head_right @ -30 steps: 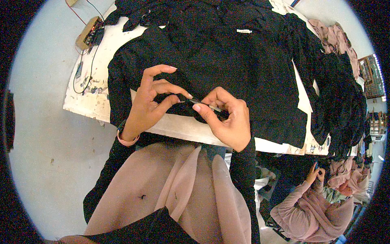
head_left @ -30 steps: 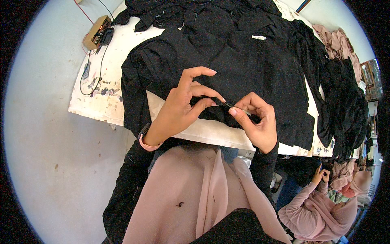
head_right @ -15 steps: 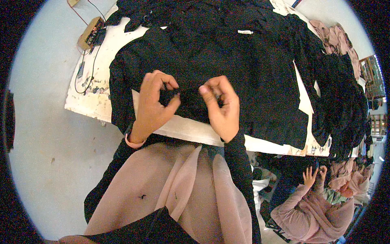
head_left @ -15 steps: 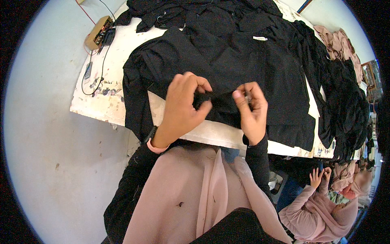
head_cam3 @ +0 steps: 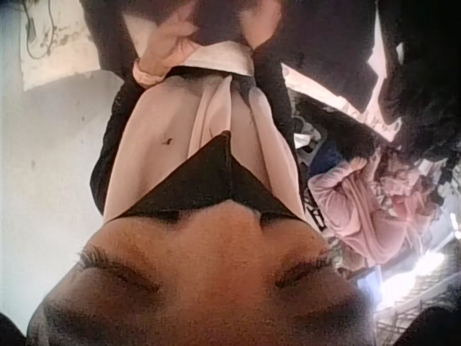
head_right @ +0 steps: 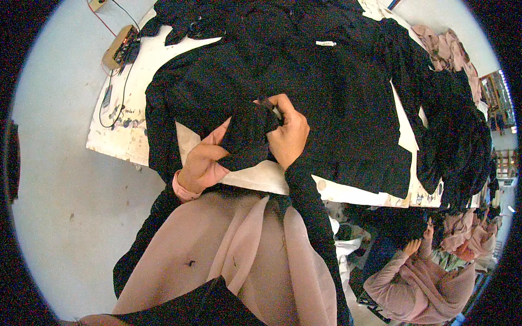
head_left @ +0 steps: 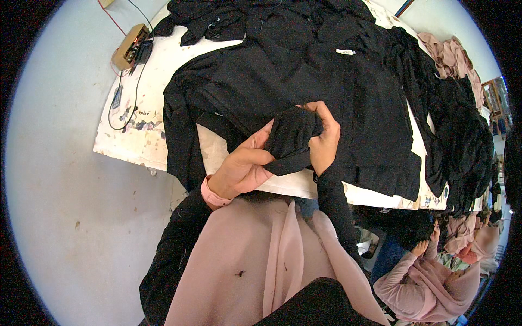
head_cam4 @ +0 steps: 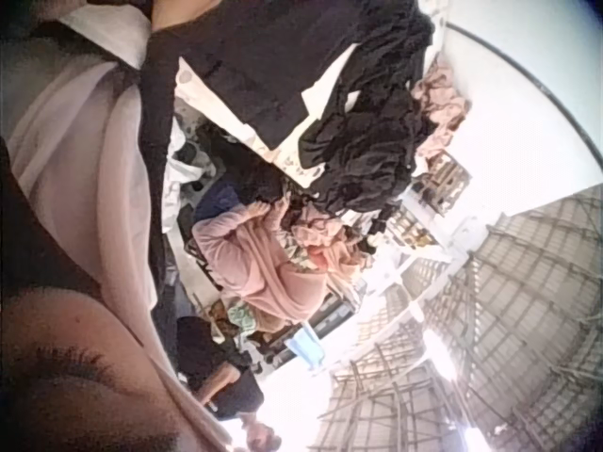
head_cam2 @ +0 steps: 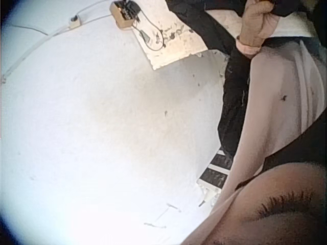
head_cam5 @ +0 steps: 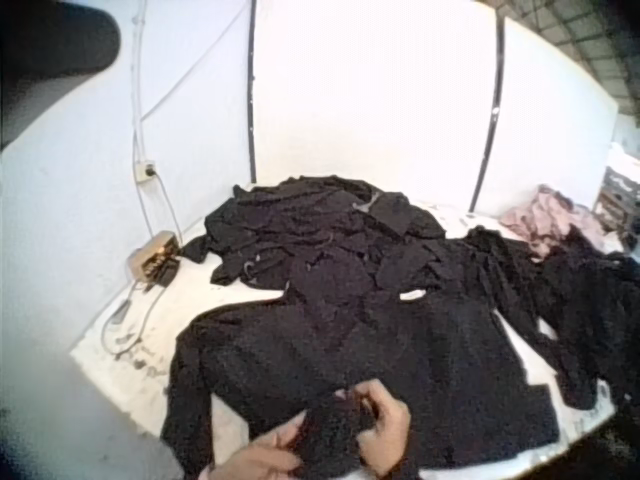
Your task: The person uses a small cutting tool to trim loose threads and tags from a black shirt laid on a table. They repeatedly lift and reposition the shirt to access different areas, cutting threads near seams, buttons, and the collar.
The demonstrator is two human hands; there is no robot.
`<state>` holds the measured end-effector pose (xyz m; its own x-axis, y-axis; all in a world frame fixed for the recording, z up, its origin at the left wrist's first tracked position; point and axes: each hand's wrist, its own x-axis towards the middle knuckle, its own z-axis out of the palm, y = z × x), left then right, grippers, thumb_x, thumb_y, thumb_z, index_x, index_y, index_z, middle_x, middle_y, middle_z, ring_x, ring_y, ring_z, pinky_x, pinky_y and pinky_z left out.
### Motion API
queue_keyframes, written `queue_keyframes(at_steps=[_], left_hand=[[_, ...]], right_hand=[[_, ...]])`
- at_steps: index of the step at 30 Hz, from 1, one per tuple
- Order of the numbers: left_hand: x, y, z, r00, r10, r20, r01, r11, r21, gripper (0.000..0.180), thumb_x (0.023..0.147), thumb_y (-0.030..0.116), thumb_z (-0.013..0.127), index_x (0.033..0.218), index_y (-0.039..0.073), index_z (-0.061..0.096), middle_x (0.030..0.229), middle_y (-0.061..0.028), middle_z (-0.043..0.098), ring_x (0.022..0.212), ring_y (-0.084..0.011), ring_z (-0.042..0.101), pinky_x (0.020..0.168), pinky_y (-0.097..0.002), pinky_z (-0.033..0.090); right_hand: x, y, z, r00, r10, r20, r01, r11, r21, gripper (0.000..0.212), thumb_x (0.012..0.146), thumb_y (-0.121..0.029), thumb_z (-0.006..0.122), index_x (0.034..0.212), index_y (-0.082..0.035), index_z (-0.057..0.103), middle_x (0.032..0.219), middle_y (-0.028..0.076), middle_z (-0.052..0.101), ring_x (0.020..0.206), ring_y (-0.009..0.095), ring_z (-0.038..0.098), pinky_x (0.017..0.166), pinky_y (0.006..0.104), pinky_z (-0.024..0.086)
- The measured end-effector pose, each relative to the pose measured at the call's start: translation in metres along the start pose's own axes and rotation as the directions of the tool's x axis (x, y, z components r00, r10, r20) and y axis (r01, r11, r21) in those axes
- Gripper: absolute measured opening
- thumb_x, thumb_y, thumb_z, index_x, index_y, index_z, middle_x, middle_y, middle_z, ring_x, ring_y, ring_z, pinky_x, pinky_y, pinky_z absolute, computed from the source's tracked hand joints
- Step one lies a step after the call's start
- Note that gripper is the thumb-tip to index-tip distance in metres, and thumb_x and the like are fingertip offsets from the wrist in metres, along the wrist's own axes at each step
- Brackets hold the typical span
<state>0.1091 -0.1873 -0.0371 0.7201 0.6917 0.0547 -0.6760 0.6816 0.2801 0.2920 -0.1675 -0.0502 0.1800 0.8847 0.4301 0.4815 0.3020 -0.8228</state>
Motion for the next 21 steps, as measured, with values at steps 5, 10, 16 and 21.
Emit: queue_keyframes(at_steps=[5,10,16,21], left_hand=[[0.0,-0.011,0.0,0.999,0.031,0.021,-0.031,0.999,-0.017,0.09,0.077,-0.02,0.038,0.159,0.009,0.012,0.155,-0.0188,0.035,0.141,-0.0283,0.043,0.119,-0.0424,0.036],[-0.001,-0.012,0.0,0.998,0.02,0.061,-0.024,0.997,0.067,0.098,0.074,-0.023,0.034,0.16,0.01,0.002,0.157,-0.019,0.031,0.144,-0.0286,0.038,0.121,-0.0437,0.032],[-0.007,-0.019,0.003,0.997,0.074,0.024,-0.077,0.977,0.197,0.103,0.074,-0.023,0.037,0.16,0.013,-0.005,0.16,-0.019,0.026,0.145,-0.0309,0.037,0.122,-0.0437,0.029],[-0.023,0.043,0.005,0.885,0.449,0.123,-0.465,0.855,0.228,0.08,0.085,0.011,0.047,0.157,0.007,0.013,0.161,-0.0175,0.027,0.145,-0.0323,0.036,0.119,-0.0575,0.021]], right_hand=[[-0.002,-0.003,-0.003,0.99,0.081,0.115,-0.111,0.954,0.278,0.02,0.08,0.007,0.065,0.098,-0.002,0.064,0.092,0.01,0.074,0.087,0.017,0.07,0.077,0.0284,0.051],[-0.002,-0.009,-0.01,0.986,0.086,0.142,-0.138,0.903,0.407,0.015,0.085,0.003,0.07,0.099,0.0,0.064,0.1,0.006,0.073,0.094,0.014,0.067,0.083,0.0259,0.051],[0.0,-0.01,-0.019,0.991,0.128,-0.026,-0.111,0.934,0.338,0.012,0.089,-0.003,0.071,0.1,-0.001,0.066,0.098,0.005,0.072,0.089,0.01,0.064,0.082,0.025,0.051],[-0.001,0.014,-0.046,0.97,0.201,-0.136,-0.161,0.953,0.258,0.013,0.091,-0.015,0.075,0.095,-0.004,0.069,0.083,-0.002,0.067,0.076,0.004,0.058,0.068,0.0196,0.045]])
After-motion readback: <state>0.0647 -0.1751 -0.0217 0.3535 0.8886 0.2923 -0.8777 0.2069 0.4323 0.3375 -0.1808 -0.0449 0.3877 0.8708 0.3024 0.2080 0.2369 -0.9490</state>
